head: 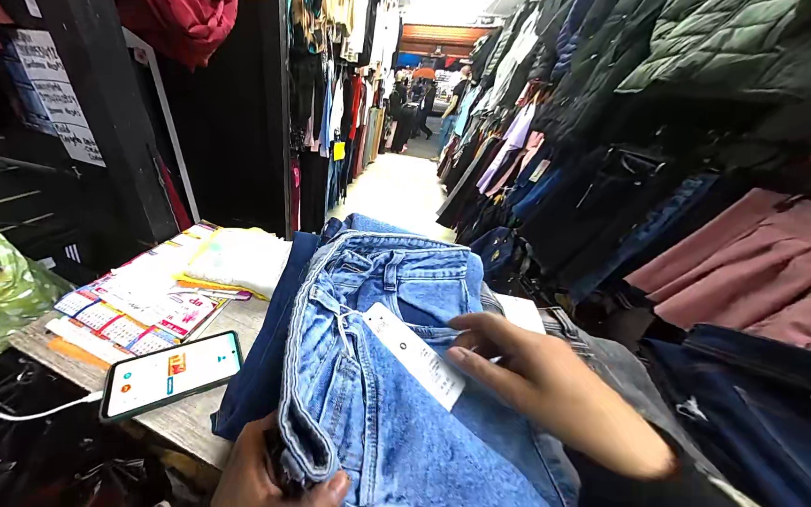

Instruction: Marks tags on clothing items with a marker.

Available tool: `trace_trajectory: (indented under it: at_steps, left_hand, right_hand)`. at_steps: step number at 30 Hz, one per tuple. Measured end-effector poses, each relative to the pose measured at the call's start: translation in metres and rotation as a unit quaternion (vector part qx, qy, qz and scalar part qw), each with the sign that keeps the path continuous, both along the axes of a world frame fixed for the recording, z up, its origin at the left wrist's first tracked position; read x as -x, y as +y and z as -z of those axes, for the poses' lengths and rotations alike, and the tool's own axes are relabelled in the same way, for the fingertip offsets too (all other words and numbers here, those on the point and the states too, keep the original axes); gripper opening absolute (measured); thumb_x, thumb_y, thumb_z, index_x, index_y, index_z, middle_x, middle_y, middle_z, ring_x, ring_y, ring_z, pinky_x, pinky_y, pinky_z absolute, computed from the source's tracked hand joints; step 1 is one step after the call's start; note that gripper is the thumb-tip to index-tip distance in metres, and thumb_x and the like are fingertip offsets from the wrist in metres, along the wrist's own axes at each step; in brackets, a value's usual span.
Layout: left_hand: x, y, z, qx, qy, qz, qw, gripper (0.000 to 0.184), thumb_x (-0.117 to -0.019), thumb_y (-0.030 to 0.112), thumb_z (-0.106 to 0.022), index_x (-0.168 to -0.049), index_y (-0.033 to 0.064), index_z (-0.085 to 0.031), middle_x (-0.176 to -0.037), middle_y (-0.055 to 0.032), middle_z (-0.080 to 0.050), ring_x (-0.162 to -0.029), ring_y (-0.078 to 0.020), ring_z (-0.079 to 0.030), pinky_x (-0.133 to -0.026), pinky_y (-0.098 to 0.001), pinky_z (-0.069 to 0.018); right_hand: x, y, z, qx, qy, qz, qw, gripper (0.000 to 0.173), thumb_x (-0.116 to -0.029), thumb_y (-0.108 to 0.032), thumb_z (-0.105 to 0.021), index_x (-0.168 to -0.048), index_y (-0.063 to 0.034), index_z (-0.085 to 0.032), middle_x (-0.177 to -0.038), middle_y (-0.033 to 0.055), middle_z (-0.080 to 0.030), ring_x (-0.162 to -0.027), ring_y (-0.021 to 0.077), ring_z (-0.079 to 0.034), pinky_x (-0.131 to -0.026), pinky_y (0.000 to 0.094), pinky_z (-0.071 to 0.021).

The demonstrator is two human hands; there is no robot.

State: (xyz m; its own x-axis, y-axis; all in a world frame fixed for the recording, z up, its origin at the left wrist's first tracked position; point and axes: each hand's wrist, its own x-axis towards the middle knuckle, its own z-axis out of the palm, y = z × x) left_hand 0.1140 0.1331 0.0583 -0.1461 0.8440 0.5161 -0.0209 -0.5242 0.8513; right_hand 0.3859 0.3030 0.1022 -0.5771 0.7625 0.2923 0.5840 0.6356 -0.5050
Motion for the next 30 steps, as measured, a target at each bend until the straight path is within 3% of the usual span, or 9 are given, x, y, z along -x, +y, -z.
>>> trace_trajectory:
  at_steps: [4, 7, 11, 14, 17, 22, 24, 27, 30]
  left_hand:
    - [0.004, 0.001, 0.001, -0.008, 0.007, 0.007, 1.000, 0.028, -0.0851, 0.011, -0.077, -0.112, 0.0163, -0.070, -0.104, 0.0216, -0.073, -0.100, 0.0120, -0.065, -0.091, -0.0142, -0.0554]
    - [0.006, 0.002, 0.002, -0.020, 0.013, 0.020, 1.000, 0.025, -0.0867, 0.010, -0.075, -0.111, 0.0113, -0.069, -0.103, 0.0200, -0.073, -0.101, 0.0133, -0.064, -0.091, -0.0133, -0.0544]
    - [0.003, 0.000, -0.019, -0.036, -0.005, 0.023, 0.999, 0.016, -0.0817, -0.003, -0.071, -0.097, -0.0051, -0.066, -0.090, 0.0113, -0.073, -0.091, 0.0136, -0.064, -0.084, -0.0088, -0.0527]
    - [0.016, 0.015, -0.015, -0.093, 0.106, 0.039, 0.989, 0.020, -0.0948, 0.019, -0.067, -0.103, 0.0011, -0.065, -0.087, 0.0055, -0.068, -0.085, 0.0116, -0.061, -0.081, -0.0100, -0.0514]
    - [0.015, 0.039, -0.046, -0.216, 0.257, -0.001, 0.942, 0.036, -0.1024, 0.031, -0.059, -0.110, -0.0037, -0.061, -0.081, -0.0130, -0.061, -0.063, -0.0120, -0.055, -0.060, -0.0224, -0.0485]
    - [-0.022, 0.099, -0.093, -0.317, 0.417, -0.143, 0.840, 0.050, -0.0892, 0.025, -0.076, -0.135, 0.0115, -0.065, -0.141, -0.0121, -0.059, -0.095, -0.0210, -0.072, -0.067, -0.0369, -0.0628]
    - [-0.039, 0.118, -0.097, -0.259, 0.480, -0.109, 0.831, 0.059, -0.0828, 0.021, -0.082, -0.138, 0.0133, -0.064, -0.145, -0.0119, -0.057, -0.089, -0.0247, -0.072, -0.062, -0.0423, -0.0614]
    - [-0.058, 0.140, -0.095, -0.034, 0.626, 0.019, 0.779, 0.036, -0.0988, 0.024, -0.065, -0.131, 0.0073, -0.063, -0.138, -0.0131, -0.059, -0.095, -0.0334, -0.070, -0.072, -0.0539, -0.0589]
    - [-0.062, 0.146, -0.094, 0.084, 0.659, 0.053, 0.746, 0.031, -0.1023, 0.024, -0.059, -0.125, 0.0029, -0.064, -0.129, -0.0165, -0.063, -0.101, -0.0379, -0.069, -0.079, -0.0596, -0.0560]
  right_hand:
    - [0.017, 0.008, 0.003, 0.154, 0.062, -0.053, 0.985, 0.045, -0.0934, -0.035, -0.074, -0.134, -0.0196, -0.062, -0.081, -0.0009, -0.073, -0.067, 0.0112, -0.067, -0.064, 0.0309, -0.0574]
    - [0.014, 0.007, -0.006, 0.222, 0.239, -0.068, 0.943, 0.044, -0.0942, -0.016, -0.066, -0.137, -0.0237, -0.060, -0.077, 0.0010, -0.070, -0.062, 0.0080, -0.065, -0.060, 0.0244, -0.0563]
    - [0.003, 0.010, -0.014, 0.396, 0.557, -0.152, 0.714, 0.015, -0.0997, -0.024, -0.062, -0.106, -0.0164, -0.073, -0.074, -0.0052, -0.063, -0.054, -0.0042, -0.055, -0.049, 0.0097, -0.0474]
    - [-0.001, 0.008, -0.028, 0.419, 0.660, -0.198, 0.591, 0.023, -0.1017, -0.025, -0.053, -0.104, -0.0091, -0.069, -0.080, -0.0023, -0.064, -0.064, -0.0001, -0.064, -0.056, 0.0117, -0.0543]
    - [-0.014, 0.001, -0.046, 0.350, 0.672, -0.197, 0.622, 0.034, -0.1047, -0.036, -0.044, -0.113, -0.0123, -0.067, -0.091, -0.0007, -0.067, -0.077, 0.0028, -0.068, -0.063, 0.0146, -0.0576]
    - [-0.018, 0.005, -0.133, 0.276, 0.592, -0.131, 0.746, 0.026, -0.1057, -0.033, -0.046, -0.100, -0.0175, -0.066, -0.085, -0.0057, -0.067, -0.069, -0.0043, -0.065, -0.056, 0.0073, -0.0525]
    - [-0.006, 0.010, -0.170, 0.232, 0.511, -0.060, 0.825, 0.025, -0.1059, -0.026, -0.045, -0.093, -0.0212, -0.066, -0.081, -0.0086, -0.066, -0.065, -0.0065, -0.061, -0.056, 0.0060, -0.0489]
    - [0.027, 0.009, -0.211, 0.222, 0.400, 0.030, 0.889, 0.028, -0.1040, -0.013, -0.045, -0.082, -0.0136, -0.063, -0.070, -0.0023, -0.067, -0.053, -0.0032, -0.060, -0.046, 0.0086, -0.0478]
    - [0.038, -0.002, -0.202, 0.172, 0.293, -0.030, 0.940, 0.031, -0.1018, -0.009, -0.047, -0.081, -0.0142, -0.070, -0.073, -0.0030, -0.071, -0.056, -0.0024, -0.062, -0.050, 0.0117, -0.0508]
